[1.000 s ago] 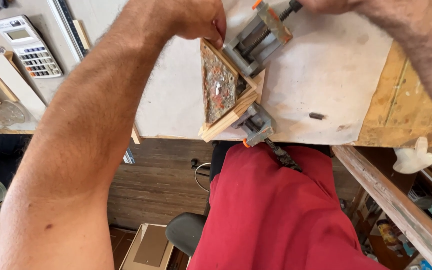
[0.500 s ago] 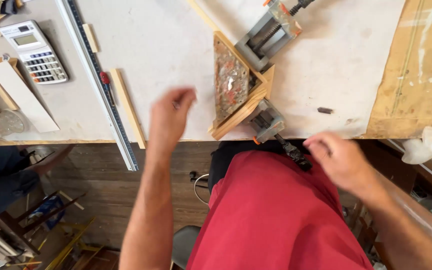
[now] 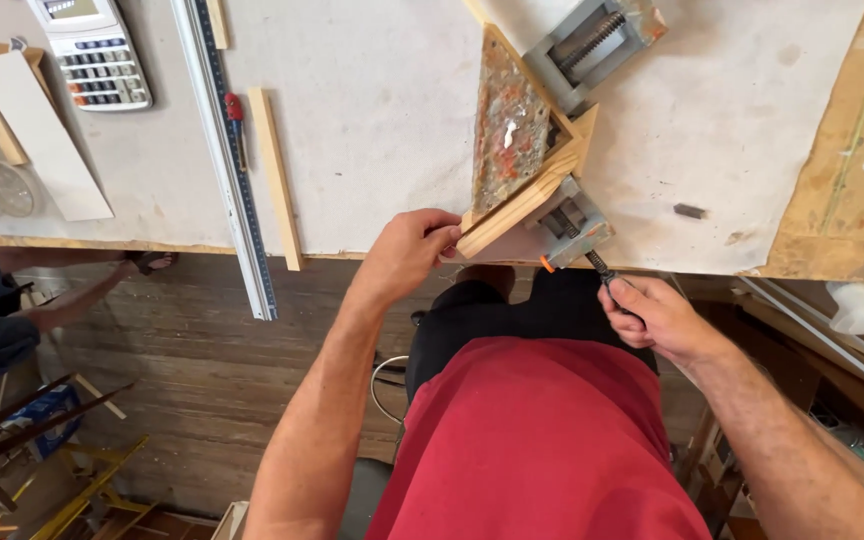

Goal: Assembling a small wooden frame using glue, a corner clamp, and a hammer to secure the joints.

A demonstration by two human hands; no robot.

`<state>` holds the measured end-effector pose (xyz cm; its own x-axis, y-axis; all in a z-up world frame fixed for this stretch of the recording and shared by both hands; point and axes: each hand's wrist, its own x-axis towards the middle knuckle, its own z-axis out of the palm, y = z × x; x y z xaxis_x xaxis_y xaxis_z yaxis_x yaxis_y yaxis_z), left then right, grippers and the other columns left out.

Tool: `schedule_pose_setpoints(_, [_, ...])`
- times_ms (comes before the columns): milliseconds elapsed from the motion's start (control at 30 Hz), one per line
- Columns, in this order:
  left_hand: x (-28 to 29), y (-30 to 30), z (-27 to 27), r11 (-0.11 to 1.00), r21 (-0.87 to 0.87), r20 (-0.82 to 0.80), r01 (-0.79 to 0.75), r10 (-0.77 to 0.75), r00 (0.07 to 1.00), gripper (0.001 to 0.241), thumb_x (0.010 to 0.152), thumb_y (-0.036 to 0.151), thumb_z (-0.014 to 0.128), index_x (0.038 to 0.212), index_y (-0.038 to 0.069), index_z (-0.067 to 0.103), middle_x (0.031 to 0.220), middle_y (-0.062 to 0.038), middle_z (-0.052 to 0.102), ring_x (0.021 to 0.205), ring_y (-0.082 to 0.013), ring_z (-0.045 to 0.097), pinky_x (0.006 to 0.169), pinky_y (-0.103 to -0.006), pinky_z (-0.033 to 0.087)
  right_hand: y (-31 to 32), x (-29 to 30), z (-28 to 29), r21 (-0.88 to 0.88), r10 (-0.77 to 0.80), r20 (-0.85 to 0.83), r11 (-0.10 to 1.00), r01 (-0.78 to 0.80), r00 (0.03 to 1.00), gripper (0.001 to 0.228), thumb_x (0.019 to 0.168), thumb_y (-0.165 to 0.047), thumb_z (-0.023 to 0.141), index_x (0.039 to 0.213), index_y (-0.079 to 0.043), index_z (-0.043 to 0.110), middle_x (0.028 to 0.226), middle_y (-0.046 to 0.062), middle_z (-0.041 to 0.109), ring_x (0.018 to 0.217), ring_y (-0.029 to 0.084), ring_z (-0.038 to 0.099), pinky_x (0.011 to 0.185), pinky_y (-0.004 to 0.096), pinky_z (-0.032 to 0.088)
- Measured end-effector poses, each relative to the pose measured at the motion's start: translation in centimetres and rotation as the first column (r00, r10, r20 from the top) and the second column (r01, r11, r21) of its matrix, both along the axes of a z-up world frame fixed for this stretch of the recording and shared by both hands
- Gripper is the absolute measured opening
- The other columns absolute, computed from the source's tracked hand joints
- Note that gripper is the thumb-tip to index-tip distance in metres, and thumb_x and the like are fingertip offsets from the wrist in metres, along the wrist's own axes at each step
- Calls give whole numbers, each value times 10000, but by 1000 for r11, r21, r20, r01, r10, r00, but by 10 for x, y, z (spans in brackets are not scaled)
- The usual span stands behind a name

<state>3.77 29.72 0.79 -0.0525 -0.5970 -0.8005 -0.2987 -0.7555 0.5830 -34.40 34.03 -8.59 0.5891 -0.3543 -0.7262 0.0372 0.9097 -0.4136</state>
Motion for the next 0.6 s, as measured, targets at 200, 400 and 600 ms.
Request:
schedule_pose_setpoints(200, [-12,7,-12,999,19,57,-44,42,997,315,1019,206,593,1236,12,715,868,-147,768,727,-182,763,691,-286,643,-22,22,43,-327,197,-477,865,-381,857,415,1062,-349,554,802,-33,623,475,30,462,364,143,438,347,257,355])
schedule_pose_setpoints(400, [-22,5,-4,967,53,-47,-248,251,967,360,1034,134,544,1285,-114,616,1004,-281,713,690,-277,774,655,-343,669,-21,23,42,-343,221,-660,762,-549,718,466,1035,-438,563,736,-82,591,463,85,509,410,213,507,406,303,415])
schedule_pose_setpoints(600, [-27,6,5,950,74,-52,-303,307,950,366,1051,124,518,1306,-131,585,1030,-276,694,635,-284,770,621,-360,673,-21,9,27,14,131,-87,991,-131,988,556,1136,-413,409,764,-7,494,496,-7,265,280,90,264,236,242,253])
